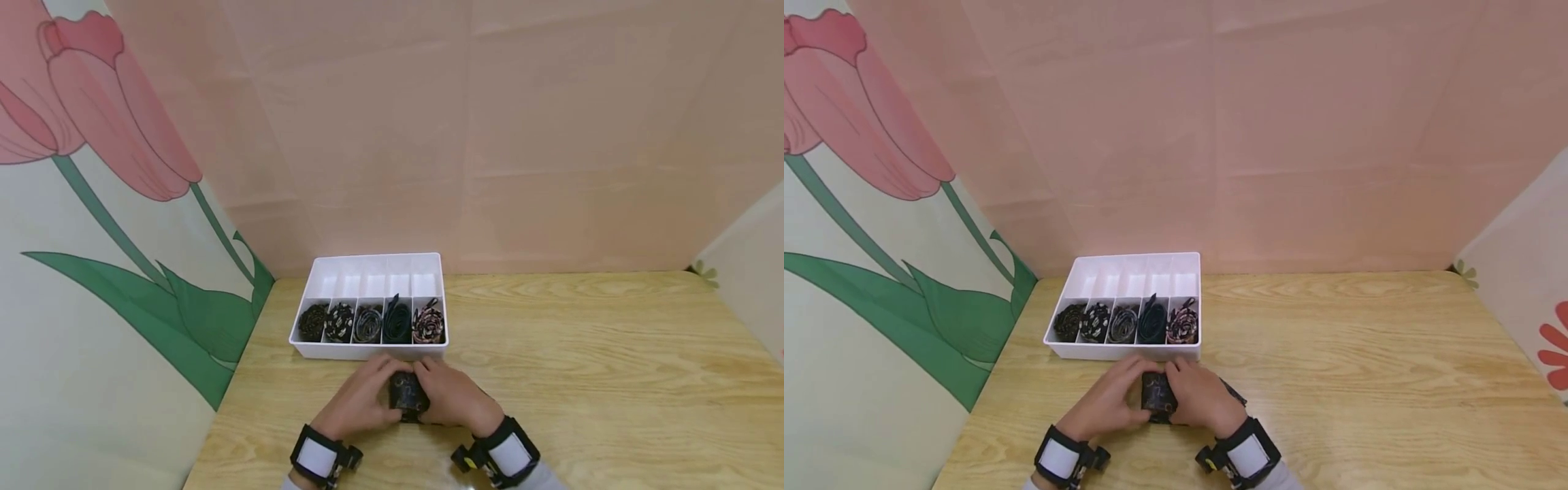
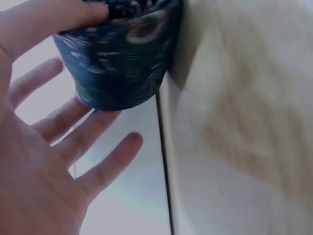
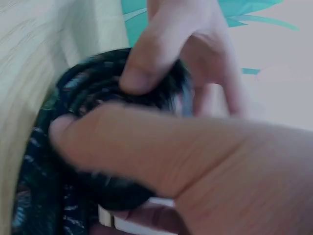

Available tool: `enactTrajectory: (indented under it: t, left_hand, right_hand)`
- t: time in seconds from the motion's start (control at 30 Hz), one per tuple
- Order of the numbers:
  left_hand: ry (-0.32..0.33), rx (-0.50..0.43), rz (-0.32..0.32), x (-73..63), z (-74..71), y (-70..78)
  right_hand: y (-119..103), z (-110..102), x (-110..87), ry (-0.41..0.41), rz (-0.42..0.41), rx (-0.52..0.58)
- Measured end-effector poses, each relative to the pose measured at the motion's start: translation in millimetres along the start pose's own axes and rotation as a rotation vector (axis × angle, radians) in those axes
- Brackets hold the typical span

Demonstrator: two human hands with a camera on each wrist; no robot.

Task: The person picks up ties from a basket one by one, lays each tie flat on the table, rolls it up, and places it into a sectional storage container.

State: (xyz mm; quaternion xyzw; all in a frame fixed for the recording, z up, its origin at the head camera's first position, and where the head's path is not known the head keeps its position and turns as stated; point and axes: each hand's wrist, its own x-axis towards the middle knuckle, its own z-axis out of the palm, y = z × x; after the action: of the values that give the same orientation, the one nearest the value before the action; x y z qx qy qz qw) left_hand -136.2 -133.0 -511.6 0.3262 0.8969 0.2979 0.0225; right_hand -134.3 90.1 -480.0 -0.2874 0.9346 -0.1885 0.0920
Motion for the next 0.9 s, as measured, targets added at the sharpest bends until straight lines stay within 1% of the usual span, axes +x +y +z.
enactTrajectory:
  t: [0.1,0.13,0.23,0.33,0.4,0.53,0.6,0.77,0.9]
  left_hand:
    - [-0.026,-0.059,0.001,0.7,2.4,-0.9]
    - [-0.027,-0.064,0.003,0.9,2.7,-1.1]
    - [0.002,-0.024,0.029,1.8,2.3,-2.0]
    - [0.029,0.013,0.047,2.9,1.8,-1.5]
    - [0.022,0.015,0.049,3.7,2.8,-0.7]
    - [-0.014,0.008,0.04,4.1,5.5,1.1]
    - [-0.013,0.017,0.035,3.5,5.5,1.6]
    - [0.012,0.059,0.02,2.7,2.1,2.6]
    - [-0.01,0.026,0.017,2.5,3.9,2.9]
  right_hand:
    - [0.7,1.7,-0.5,-0.002,0.002,-0.017]
    - [0.7,1.9,-0.6,-0.001,0.0,-0.019]
    - [0.2,1.3,-0.5,0.022,-0.017,-0.012]
    - [-1.2,0.3,-0.4,0.03,-0.01,0.009]
    - [-1.4,0.8,-0.6,0.028,0.008,0.007]
    - [0.1,2.9,-1.2,0.009,0.036,-0.026]
    - [0.7,2.7,-1.5,0.011,0.032,-0.025]
    - [0.5,-0.6,-1.1,0.031,0.008,0.011]
    - [2.1,-0.3,0.0,0.012,0.048,0.014]
